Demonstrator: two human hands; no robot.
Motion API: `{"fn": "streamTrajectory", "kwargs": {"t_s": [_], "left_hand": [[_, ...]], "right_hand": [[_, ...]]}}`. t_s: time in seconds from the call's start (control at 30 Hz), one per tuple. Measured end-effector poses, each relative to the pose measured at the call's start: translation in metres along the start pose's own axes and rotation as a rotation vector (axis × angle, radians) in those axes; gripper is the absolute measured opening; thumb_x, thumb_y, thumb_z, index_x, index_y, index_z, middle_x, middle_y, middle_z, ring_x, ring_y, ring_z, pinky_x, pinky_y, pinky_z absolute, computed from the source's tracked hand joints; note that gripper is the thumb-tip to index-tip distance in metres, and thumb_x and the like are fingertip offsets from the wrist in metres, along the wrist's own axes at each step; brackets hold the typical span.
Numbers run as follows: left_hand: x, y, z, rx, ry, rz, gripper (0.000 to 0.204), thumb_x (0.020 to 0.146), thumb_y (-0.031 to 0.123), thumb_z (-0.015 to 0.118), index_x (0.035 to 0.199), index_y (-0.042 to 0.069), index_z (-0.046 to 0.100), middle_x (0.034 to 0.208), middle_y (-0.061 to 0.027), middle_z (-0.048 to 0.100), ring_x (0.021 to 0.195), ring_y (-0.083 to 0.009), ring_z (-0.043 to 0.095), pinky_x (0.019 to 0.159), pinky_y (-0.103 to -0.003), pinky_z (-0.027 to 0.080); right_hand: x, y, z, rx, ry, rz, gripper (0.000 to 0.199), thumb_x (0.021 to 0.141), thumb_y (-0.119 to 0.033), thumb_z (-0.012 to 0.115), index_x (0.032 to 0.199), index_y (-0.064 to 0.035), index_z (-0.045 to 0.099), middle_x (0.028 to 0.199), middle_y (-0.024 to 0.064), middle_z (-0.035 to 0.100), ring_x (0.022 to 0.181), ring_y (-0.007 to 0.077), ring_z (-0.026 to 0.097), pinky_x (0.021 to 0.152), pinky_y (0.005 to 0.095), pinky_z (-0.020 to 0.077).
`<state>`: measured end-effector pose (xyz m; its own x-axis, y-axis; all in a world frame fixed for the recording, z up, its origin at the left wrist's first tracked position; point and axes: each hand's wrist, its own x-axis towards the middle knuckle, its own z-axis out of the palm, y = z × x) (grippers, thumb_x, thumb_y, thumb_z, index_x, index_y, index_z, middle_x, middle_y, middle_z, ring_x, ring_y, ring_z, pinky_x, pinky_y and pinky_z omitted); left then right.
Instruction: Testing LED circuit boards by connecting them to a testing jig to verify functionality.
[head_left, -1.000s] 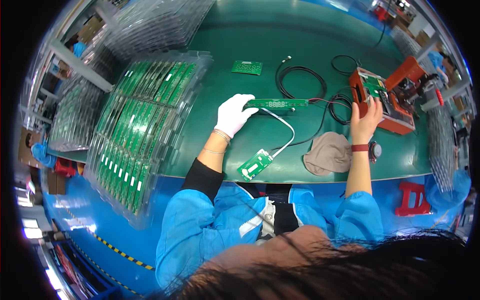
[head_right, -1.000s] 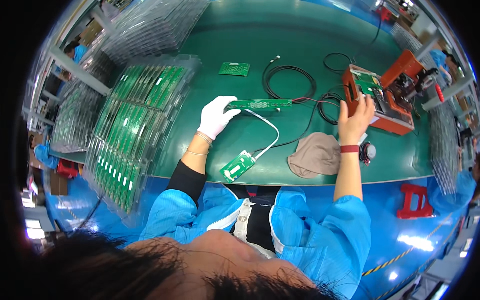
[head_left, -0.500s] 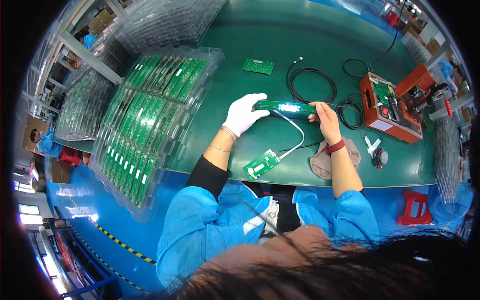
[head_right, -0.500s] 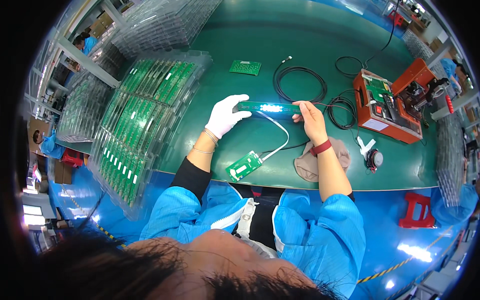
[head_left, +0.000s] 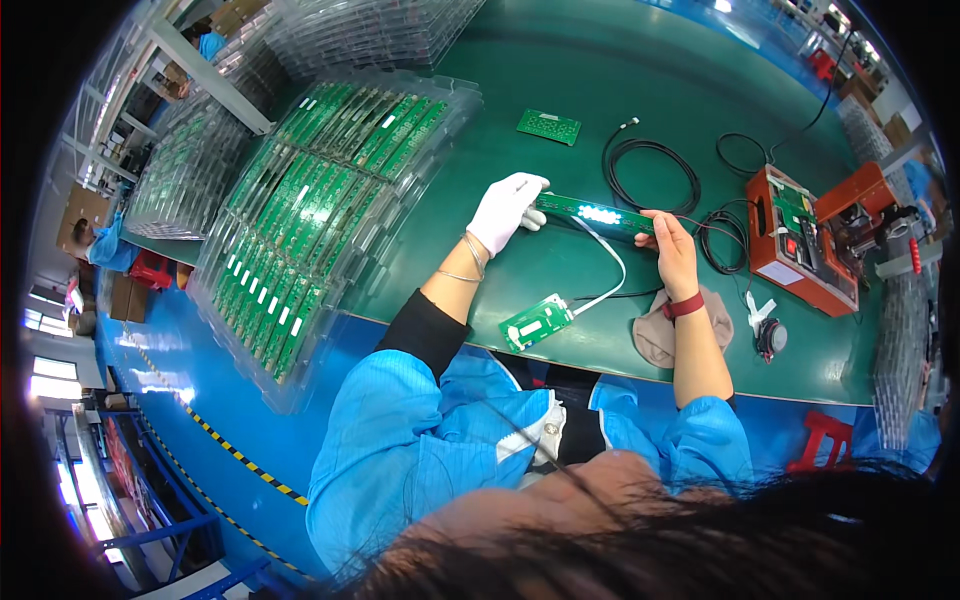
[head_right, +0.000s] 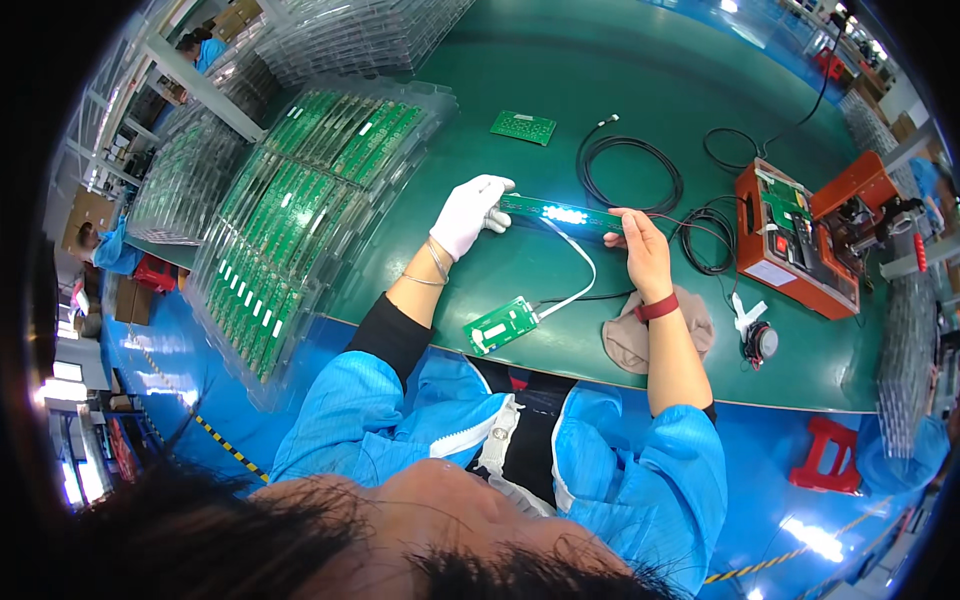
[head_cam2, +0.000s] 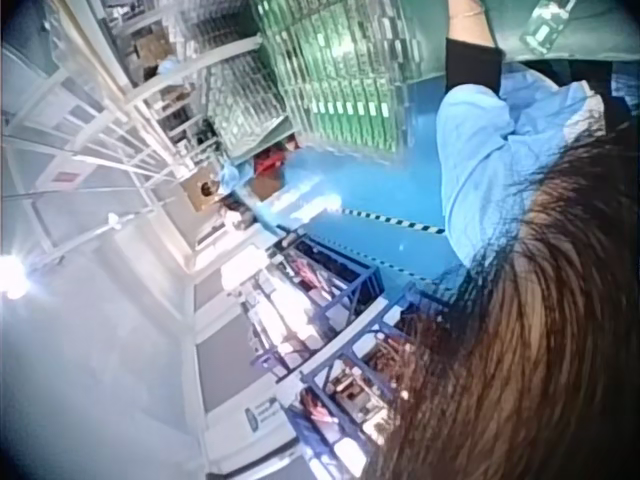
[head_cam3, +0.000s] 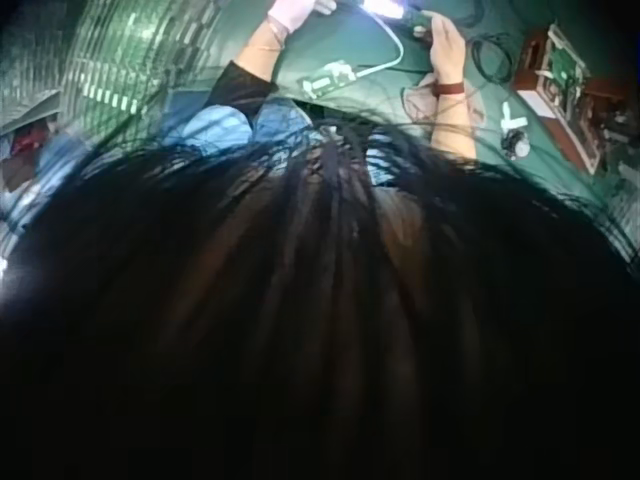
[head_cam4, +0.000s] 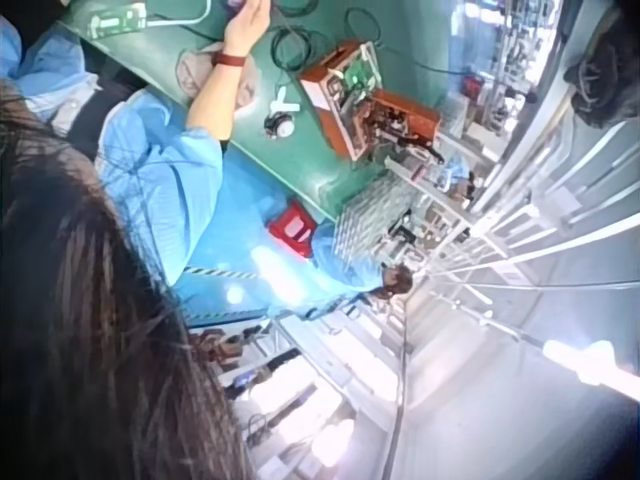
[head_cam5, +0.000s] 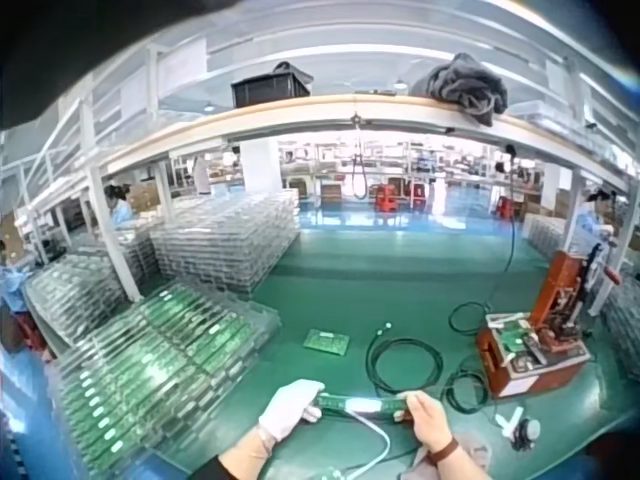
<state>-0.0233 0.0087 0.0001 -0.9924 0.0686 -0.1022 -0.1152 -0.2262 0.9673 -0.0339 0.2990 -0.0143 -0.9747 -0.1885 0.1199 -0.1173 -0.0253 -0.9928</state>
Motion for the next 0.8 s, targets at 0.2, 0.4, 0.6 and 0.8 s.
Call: {"fn": "streamTrajectory", "kwargs": {"t_s": [0.2, 0.4, 0.6, 0.8], "left_hand": [[0.0004, 0.0005, 0.0015, -0.033, 0.007, -0.021, 0.026, 0.096, 0.016, 0.053, 0.112, -0.003, 0.059, 0.088, -0.0103, 0.059, 0.069, -0.0165, 0.064, 0.062, -0.025, 0.054], [0.0024, -0.0027, -0.0031, 0.007, -0.038, 0.068, 0.026, 0.093, 0.012, 0.056, 0.114, -0.003, 0.059, 0.098, -0.0122, 0.063, 0.077, -0.0185, 0.066, 0.071, -0.027, 0.056], [0.0010, -0.0039, -0.0013, 0.105, -0.075, 0.211, 0.028, 0.092, 0.005, 0.055, 0.119, -0.004, 0.057, 0.104, -0.0139, 0.064, 0.090, -0.0196, 0.063, 0.080, -0.029, 0.055], [0.0002, -0.0037, -0.0018, 0.101, -0.076, 0.217, 0.031, 0.092, 0.003, 0.056, 0.121, -0.004, 0.056, 0.105, -0.0143, 0.064, 0.095, -0.0199, 0.062, 0.084, -0.030, 0.054]], "right_hand": [[-0.0018, -0.0015, 0.0014, -0.038, -0.021, 0.013, 0.031, 0.102, -0.021, 0.046, 0.120, 0.0006, 0.061, 0.088, 0.0079, 0.064, 0.079, 0.0121, 0.060, 0.077, 0.0236, 0.0515], [-0.0020, -0.0011, -0.0036, -0.046, -0.054, 0.020, 0.032, 0.101, -0.018, 0.047, 0.126, -0.0016, 0.059, 0.096, 0.0081, 0.064, 0.083, 0.0129, 0.060, 0.080, 0.0234, 0.0505], [-0.0032, 0.0025, -0.0050, -0.033, -0.077, -0.004, 0.032, 0.100, -0.014, 0.048, 0.129, -0.0041, 0.058, 0.108, 0.0076, 0.062, 0.089, 0.0139, 0.059, 0.083, 0.0233, 0.0486], [-0.0036, 0.0011, -0.0048, -0.059, -0.095, -0.020, 0.033, 0.099, -0.011, 0.048, 0.129, -0.0051, 0.058, 0.115, 0.0072, 0.059, 0.092, 0.0142, 0.058, 0.084, 0.0232, 0.0476]]}}
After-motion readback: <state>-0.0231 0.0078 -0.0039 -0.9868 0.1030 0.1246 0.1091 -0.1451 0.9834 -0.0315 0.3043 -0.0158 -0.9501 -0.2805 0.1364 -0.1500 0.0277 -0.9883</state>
